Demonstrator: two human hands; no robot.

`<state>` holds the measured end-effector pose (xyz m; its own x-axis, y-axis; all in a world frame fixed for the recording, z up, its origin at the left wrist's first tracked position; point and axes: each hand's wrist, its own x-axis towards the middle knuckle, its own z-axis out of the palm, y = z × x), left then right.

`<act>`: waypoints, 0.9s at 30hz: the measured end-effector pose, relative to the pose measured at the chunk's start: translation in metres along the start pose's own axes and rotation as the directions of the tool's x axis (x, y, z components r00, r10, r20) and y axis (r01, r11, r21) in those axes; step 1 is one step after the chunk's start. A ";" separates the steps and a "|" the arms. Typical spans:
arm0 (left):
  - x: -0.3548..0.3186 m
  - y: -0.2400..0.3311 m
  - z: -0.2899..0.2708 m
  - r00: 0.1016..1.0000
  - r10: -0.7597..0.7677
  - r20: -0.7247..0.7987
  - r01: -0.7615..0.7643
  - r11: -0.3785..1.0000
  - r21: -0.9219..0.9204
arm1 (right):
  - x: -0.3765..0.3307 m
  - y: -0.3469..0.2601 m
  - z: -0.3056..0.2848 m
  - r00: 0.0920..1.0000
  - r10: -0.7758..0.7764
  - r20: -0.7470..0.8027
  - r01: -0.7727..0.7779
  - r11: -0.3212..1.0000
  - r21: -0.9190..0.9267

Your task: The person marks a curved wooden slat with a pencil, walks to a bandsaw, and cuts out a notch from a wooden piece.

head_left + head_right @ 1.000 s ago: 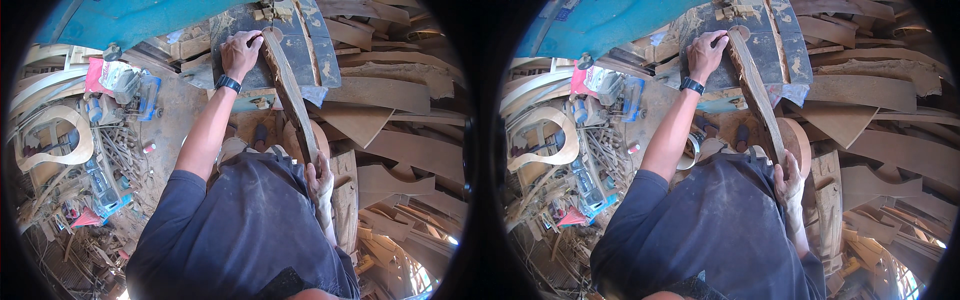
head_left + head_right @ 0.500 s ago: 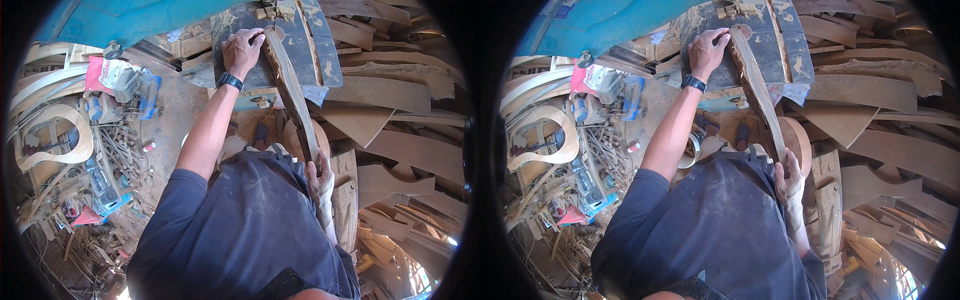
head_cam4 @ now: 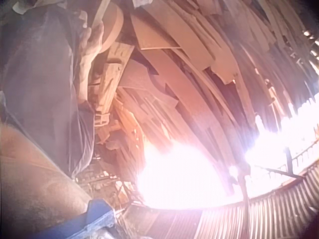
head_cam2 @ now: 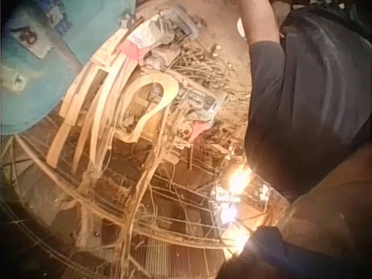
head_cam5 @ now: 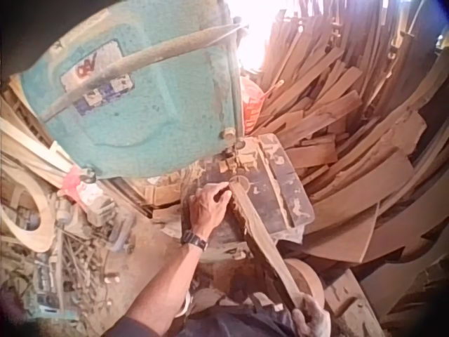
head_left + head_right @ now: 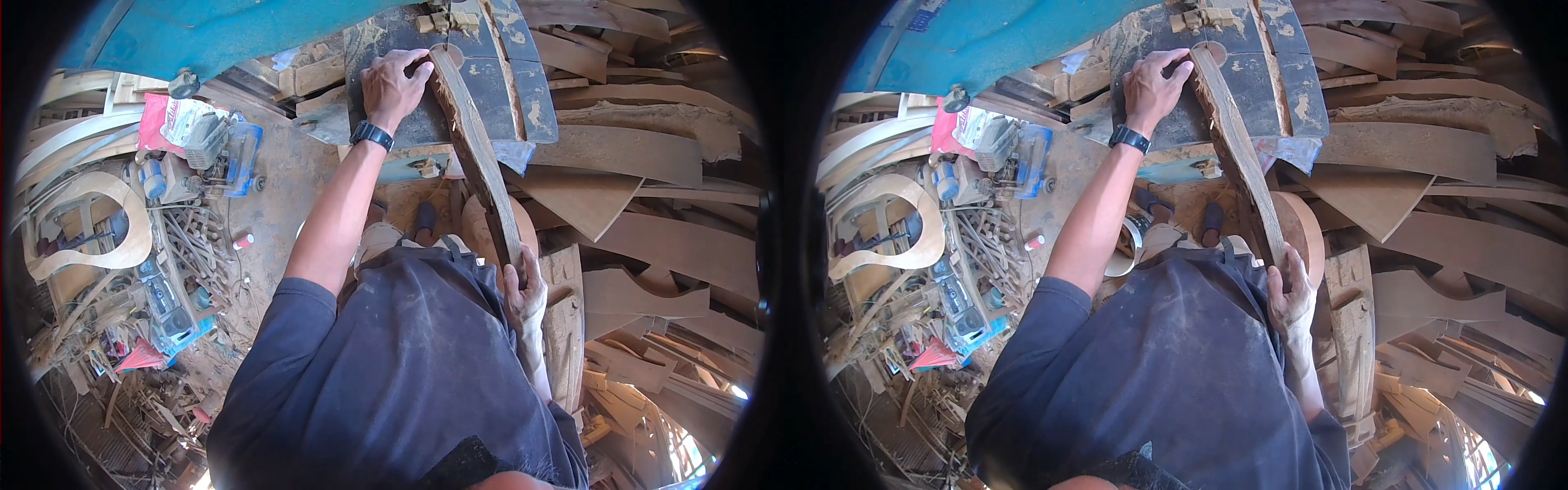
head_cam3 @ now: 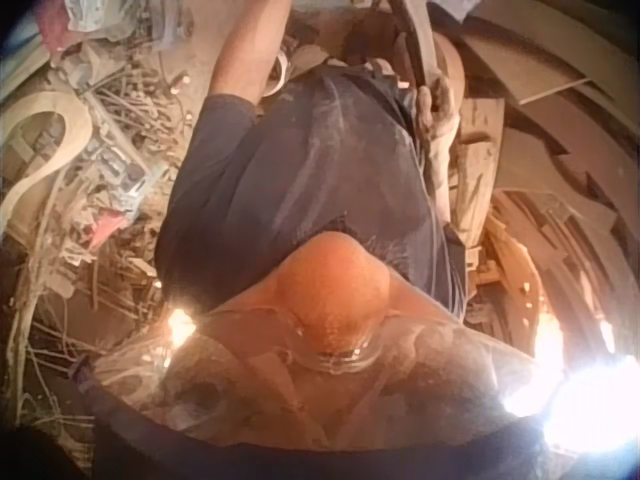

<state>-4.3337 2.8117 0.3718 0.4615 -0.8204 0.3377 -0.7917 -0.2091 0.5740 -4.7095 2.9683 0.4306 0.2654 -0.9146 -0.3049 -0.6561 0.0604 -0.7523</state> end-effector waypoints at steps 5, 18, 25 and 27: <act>0.001 -0.005 0.004 1.000 0.003 -0.006 -0.003 0.999 -0.043 | 0.000 0.003 0.004 1.000 0.002 -0.005 -0.002 1.000 0.004; 0.001 -0.001 0.001 1.000 0.015 -0.004 -0.015 1.000 -0.012 | 0.004 0.003 0.000 1.000 -0.017 -0.009 0.017 1.000 0.025; 0.001 -0.007 0.005 0.999 0.026 -0.029 -0.027 0.999 -0.020 | 0.005 0.001 0.000 1.000 0.011 0.004 -0.011 1.000 0.028; 0.001 -0.006 0.005 0.999 0.030 -0.028 -0.030 0.999 -0.012 | 0.005 0.001 0.000 1.000 0.016 0.003 -0.016 0.999 0.031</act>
<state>-4.3306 2.8090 0.3651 0.4490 -0.8108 0.3755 -0.8002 -0.1778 0.5728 -4.7089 2.9641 0.4286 0.2565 -0.9125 -0.3187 -0.6382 0.0877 -0.7649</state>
